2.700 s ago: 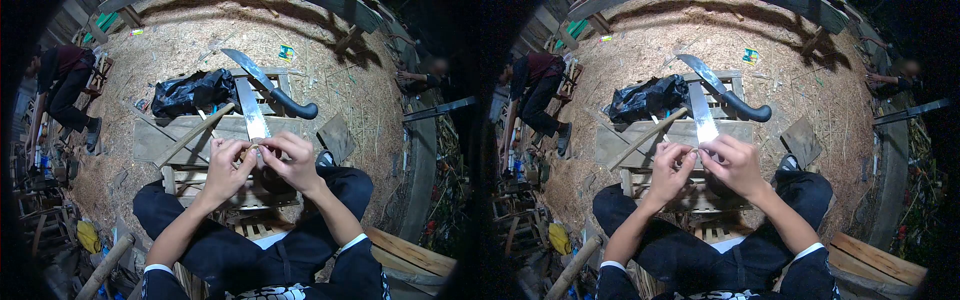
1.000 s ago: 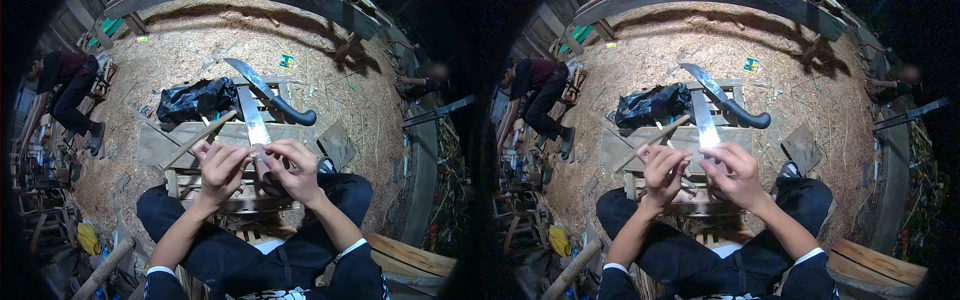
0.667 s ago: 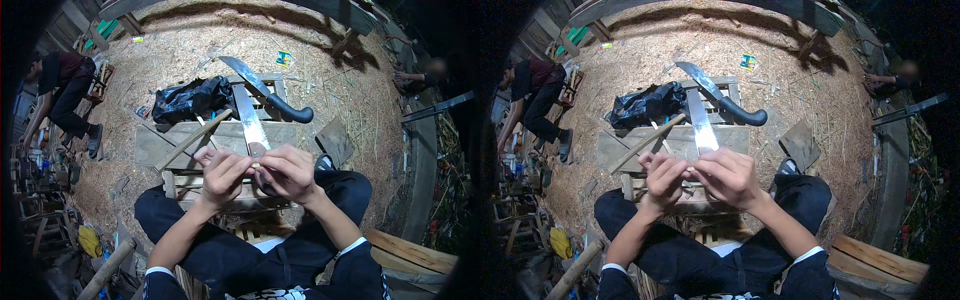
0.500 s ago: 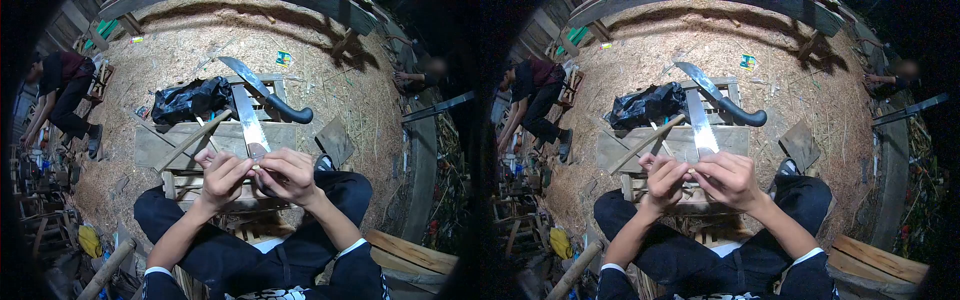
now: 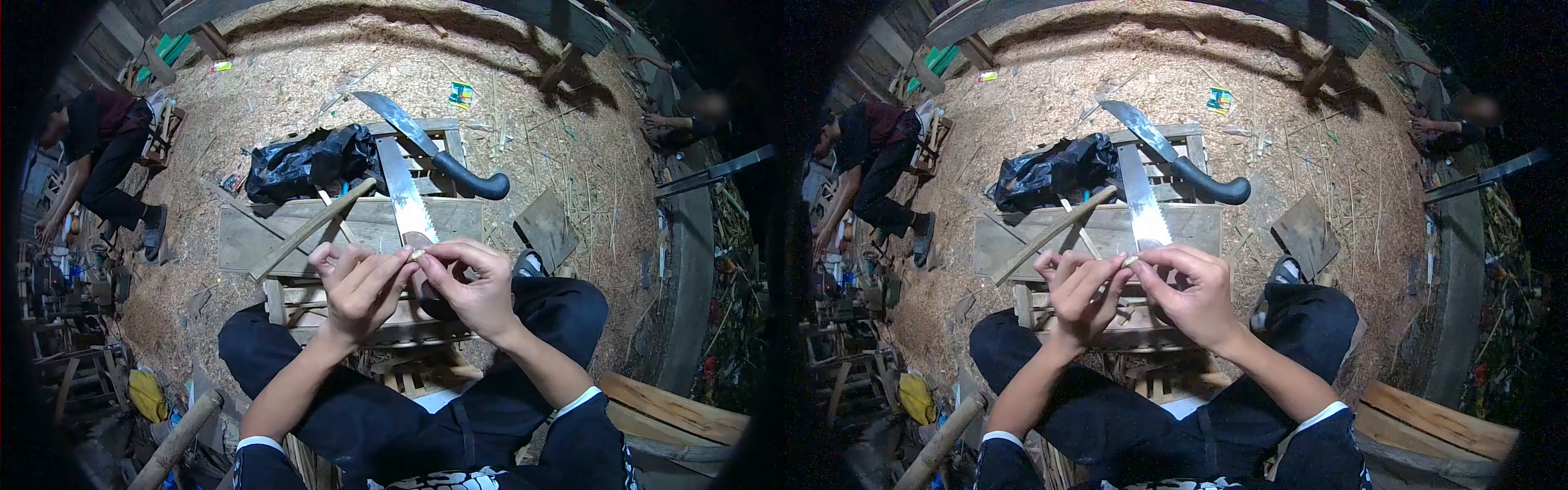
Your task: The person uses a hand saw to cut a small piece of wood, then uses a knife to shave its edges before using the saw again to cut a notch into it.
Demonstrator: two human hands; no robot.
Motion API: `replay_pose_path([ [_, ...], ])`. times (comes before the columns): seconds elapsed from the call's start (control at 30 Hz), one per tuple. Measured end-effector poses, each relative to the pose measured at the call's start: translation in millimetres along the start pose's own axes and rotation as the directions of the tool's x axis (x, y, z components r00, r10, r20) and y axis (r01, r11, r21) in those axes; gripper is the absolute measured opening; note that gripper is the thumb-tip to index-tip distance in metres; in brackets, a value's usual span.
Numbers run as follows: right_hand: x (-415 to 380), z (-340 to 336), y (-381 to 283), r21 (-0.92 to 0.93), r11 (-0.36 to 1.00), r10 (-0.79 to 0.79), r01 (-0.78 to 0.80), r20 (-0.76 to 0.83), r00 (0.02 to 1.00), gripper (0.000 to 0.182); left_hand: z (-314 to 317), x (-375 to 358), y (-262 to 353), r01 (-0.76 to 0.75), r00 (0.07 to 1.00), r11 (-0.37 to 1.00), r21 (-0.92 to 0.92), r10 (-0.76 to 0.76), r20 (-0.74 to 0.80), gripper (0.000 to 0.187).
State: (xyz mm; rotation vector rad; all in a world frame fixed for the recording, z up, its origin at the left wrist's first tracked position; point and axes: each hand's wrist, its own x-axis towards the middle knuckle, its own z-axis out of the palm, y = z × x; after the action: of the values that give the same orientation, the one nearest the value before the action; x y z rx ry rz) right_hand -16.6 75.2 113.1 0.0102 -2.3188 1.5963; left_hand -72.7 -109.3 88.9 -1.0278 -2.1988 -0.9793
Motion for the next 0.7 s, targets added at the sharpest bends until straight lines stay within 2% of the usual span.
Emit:
replay_pose_path([
  [0.03,0,1,-1,0.0,1.0,-0.001,0.001,-0.001,1.0,0.011,0,0,1,-0.001,1.0,1.0,0.0,0.001,0.0,0.033],
  [0.1,1,2,-3,0.018,0.997,0.077,-0.076,-0.023,0.997,0.011,2,-1,2,-0.01,1.0,0.992,0.127,0.009,0.007,0.033],
  [0.23,-1,2,-2,0.052,0.979,0.199,-0.199,-0.004,0.98,0.012,6,-6,0,-0.028,0.999,0.985,0.171,0.025,0.024,0.033],
  [0.3,-2,1,-2,0.126,0.904,0.405,-0.409,0.056,0.912,0.008,7,-6,1,-0.063,0.998,0.977,0.203,0.058,0.033,0.034],
  [0.33,-2,1,0,0.126,0.903,0.406,-0.41,0.056,0.912,0.008,7,-6,1,-0.064,0.998,0.977,0.203,0.058,0.034,0.034],
  [0.4,-1,0,5,0.243,0.892,0.371,-0.38,0.085,0.925,0.008,10,-7,2,-0.067,0.997,0.985,0.157,0.058,0.06,0.034],
  [0.43,-1,-1,5,0.242,0.892,0.372,-0.381,0.083,0.924,0.008,10,-6,3,-0.067,0.996,0.986,0.155,0.058,0.06,0.034],
  [0.5,0,-3,5,0.089,0.947,0.302,-0.308,0.08,0.95,0.007,11,-2,6,-0.025,0.997,0.994,0.103,0.017,0.076,0.033],
  [0.53,0,-3,4,0.089,0.947,0.303,-0.309,0.079,0.95,0.007,13,-3,7,-0.025,0.997,0.995,0.102,0.017,0.077,0.033],
  [0.6,0,-1,2,0.12,0.956,0.264,-0.269,0.055,0.963,0.007,17,-7,9,0.058,0.993,0.998,-0.021,-0.056,0.101,0.031],
  [0.7,2,0,5,0.143,0.956,0.248,-0.256,0.068,0.966,0.008,13,-4,5,0.051,0.993,0.997,-0.066,-0.043,0.108,0.029],
])
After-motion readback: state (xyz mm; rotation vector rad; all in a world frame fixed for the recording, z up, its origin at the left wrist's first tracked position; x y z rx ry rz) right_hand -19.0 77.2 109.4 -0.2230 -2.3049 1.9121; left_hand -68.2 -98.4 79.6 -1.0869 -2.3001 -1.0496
